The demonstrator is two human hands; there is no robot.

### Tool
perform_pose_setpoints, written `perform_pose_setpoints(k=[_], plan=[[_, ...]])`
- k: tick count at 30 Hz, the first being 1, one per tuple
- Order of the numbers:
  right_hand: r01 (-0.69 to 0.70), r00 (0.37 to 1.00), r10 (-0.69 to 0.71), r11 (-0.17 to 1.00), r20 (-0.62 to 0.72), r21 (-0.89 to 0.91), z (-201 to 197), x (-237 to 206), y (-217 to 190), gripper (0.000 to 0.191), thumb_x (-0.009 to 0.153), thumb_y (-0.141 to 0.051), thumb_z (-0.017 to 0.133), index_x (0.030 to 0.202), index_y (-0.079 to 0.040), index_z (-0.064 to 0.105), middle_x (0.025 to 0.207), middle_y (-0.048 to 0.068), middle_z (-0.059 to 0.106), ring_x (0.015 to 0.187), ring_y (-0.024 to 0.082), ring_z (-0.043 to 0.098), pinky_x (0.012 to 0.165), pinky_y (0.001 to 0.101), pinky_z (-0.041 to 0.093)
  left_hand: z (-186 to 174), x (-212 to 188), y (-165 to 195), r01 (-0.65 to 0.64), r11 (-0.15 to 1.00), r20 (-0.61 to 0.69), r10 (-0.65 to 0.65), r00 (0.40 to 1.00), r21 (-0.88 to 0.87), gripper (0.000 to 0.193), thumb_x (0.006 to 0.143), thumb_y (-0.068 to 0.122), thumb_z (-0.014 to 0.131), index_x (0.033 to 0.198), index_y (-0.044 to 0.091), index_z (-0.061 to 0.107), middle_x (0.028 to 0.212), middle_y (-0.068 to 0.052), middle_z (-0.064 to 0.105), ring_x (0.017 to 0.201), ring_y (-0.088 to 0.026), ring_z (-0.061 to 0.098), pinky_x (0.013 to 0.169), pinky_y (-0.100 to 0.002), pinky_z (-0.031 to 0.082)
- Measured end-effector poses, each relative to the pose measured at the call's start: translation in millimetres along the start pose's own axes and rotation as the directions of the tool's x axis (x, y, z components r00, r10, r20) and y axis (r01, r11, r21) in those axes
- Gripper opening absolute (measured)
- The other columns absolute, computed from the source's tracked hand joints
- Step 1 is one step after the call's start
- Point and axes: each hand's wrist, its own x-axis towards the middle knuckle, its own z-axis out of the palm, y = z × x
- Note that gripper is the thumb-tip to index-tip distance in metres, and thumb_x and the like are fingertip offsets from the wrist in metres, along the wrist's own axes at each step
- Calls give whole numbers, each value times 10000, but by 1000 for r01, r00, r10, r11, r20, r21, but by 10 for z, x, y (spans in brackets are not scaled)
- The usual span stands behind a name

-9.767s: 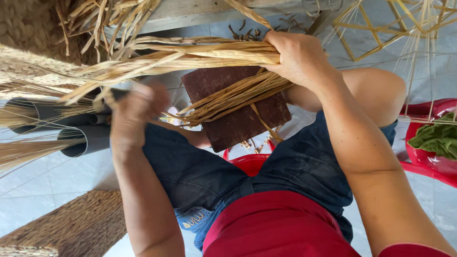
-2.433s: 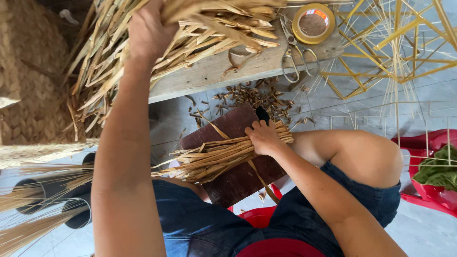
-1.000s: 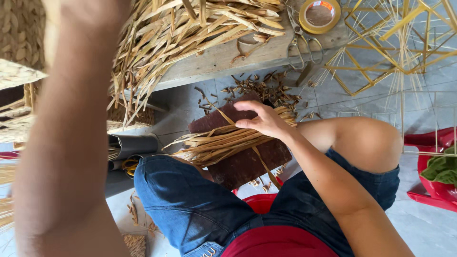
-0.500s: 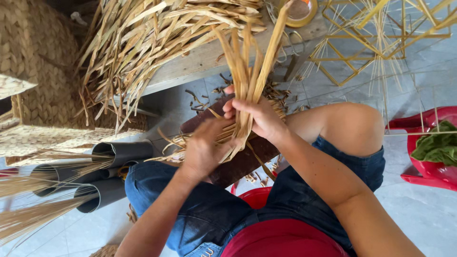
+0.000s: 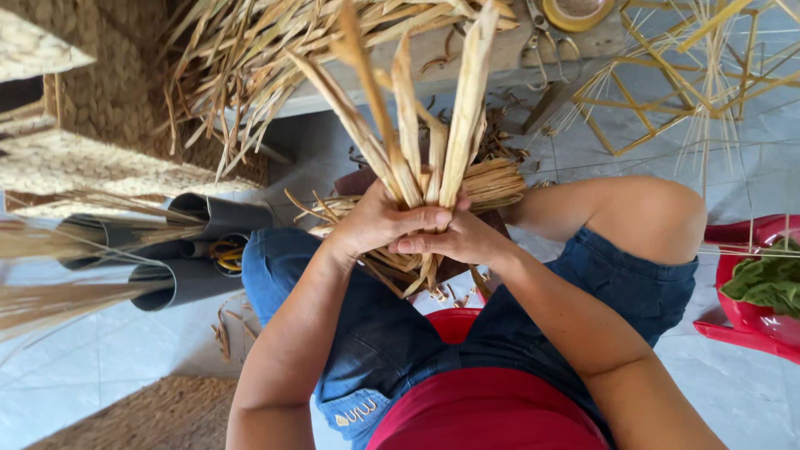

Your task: The person sits on a low stool and uses shears to trim and split dried plant strips. They repeatedly gather bundles, align them, and trim the ends, then place the processed strips into a pile on a wooden board.

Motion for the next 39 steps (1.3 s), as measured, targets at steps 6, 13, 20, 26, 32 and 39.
perform_pose_setpoints(k=[6,13,20,26,32,39], plan=[[170,863,-488,526,-132,-833,-55,-348,-478,402,831,-177,864,1141,0,680,1043,121,735,940,214,712,805,325,556,54,-6,6,-89,993,-209,105,972,83,318,1046,75,671,1351,6,618,1090,-60,747,1016,-146,717,946,-291,599],[179,670,-682,531,-292,-828,299,-673,-800,289,954,28,763,1229,-9,682,996,92,732,731,79,625,632,220,475,256,-113,66,-60,976,-121,87,989,211,283,1036,29,646,1315,9,608,1109,-42,712,885,-117,703,795,-275,625],[220,659,-694,547,-290,-808,398,-627,-876,184,970,46,761,1116,-30,679,861,19,679,660,27,590,567,189,433,394,-348,74,-26,988,-86,39,995,151,230,1034,41,661,1255,2,614,1029,-20,675,888,-97,685,798,-267,604],[219,488,-725,642,-487,-735,245,-869,-992,165,1039,106,738,1137,5,654,853,11,668,616,15,590,534,150,416,498,-569,144,62,968,-59,-49,997,243,151,1050,65,673,1183,-5,656,945,-50,698,845,-111,689,764,-278,589],[468,281,-755,647,-592,-602,152,-1082,-1075,206,1057,-99,714,1167,2,573,988,70,692,695,52,606,640,175,488,779,-672,272,-20,996,-64,25,998,87,338,1048,75,604,1382,38,568,1218,-50,711,964,-102,653,826,-261,580],[352,903,-372,927,-215,-127,348,-1202,-817,808,899,-177,719,1578,17,328,1374,158,617,1124,187,643,1000,314,537,1039,-841,174,-55,998,-96,53,994,-10,316,1061,84,619,1370,19,593,1201,-91,717,989,-148,688,856,-300,601]])
